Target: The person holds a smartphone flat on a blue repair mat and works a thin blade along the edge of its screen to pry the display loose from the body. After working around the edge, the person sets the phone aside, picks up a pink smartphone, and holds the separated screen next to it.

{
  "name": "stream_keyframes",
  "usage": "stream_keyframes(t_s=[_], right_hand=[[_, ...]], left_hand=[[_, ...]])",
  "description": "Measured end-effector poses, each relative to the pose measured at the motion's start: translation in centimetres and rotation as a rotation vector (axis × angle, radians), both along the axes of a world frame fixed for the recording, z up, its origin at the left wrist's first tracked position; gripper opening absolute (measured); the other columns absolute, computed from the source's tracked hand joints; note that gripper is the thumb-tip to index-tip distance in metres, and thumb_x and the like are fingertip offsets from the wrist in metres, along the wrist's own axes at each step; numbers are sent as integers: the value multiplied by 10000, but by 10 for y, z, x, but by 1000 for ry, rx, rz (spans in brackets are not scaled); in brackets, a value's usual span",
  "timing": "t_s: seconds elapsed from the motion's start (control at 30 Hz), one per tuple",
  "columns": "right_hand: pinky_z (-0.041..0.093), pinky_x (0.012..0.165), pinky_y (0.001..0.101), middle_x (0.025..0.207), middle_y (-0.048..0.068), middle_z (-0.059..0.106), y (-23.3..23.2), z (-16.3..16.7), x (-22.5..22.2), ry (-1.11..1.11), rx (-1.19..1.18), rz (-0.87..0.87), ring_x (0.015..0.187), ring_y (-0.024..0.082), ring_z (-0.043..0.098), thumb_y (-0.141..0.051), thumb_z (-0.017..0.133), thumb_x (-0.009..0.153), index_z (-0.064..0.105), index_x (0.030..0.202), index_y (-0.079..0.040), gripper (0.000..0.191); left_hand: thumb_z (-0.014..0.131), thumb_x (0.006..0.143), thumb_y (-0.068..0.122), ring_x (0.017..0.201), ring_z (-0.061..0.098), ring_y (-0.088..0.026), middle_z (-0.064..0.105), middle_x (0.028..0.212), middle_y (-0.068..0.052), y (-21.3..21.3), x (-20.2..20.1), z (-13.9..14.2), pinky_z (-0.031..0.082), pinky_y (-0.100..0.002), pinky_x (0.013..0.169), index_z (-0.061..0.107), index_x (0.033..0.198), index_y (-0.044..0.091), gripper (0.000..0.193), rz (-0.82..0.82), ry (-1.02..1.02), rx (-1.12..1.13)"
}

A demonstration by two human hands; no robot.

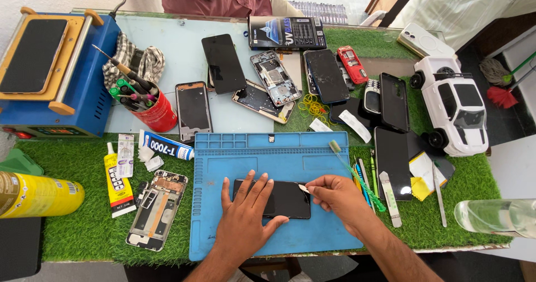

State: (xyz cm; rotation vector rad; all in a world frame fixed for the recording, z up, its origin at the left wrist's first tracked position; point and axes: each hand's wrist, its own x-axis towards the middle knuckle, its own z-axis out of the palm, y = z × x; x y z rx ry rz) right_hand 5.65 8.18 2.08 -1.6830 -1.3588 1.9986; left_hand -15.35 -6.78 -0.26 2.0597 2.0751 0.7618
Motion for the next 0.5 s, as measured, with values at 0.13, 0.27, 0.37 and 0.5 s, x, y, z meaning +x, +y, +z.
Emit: stream_keyframes(t_s=[0.13,0.27,0.37,0.5], right_hand=[[429,587,235,768,17,695,-3,-3,7,28,144,-9,667,69,562,-123,708,925,804,1025,4,188],[457,577,244,742,15,706,2,3,10,-207,364,257,656,69,578,-175,698,934,814,1079,-90,204],[507,612,251,762,22,726,11,8,8,-185,468,351,698,73,641,-148,726,919,818,1040,-71,170],[554,643,280,834,0,738,23,9,4,-244,516,522,723,107,698,-125,701,910,816,1028,-89,169]], left_hand=[[688,842,631,1446,343,-302,509,1471,-96,-1,1,-1,63,-695,1164,508,1436,57,845,1,14,-20],[691,832,643,1424,338,-326,507,1438,-123,-1,0,3,57,-715,1138,514,1405,53,841,-14,-5,-29],[693,828,637,1428,346,-321,518,1445,-108,-1,-1,7,69,-711,1138,518,1409,57,839,-12,-6,-4],[687,855,623,1441,360,-309,523,1458,-105,-1,0,8,89,-699,1157,516,1433,54,829,-7,3,-17]])
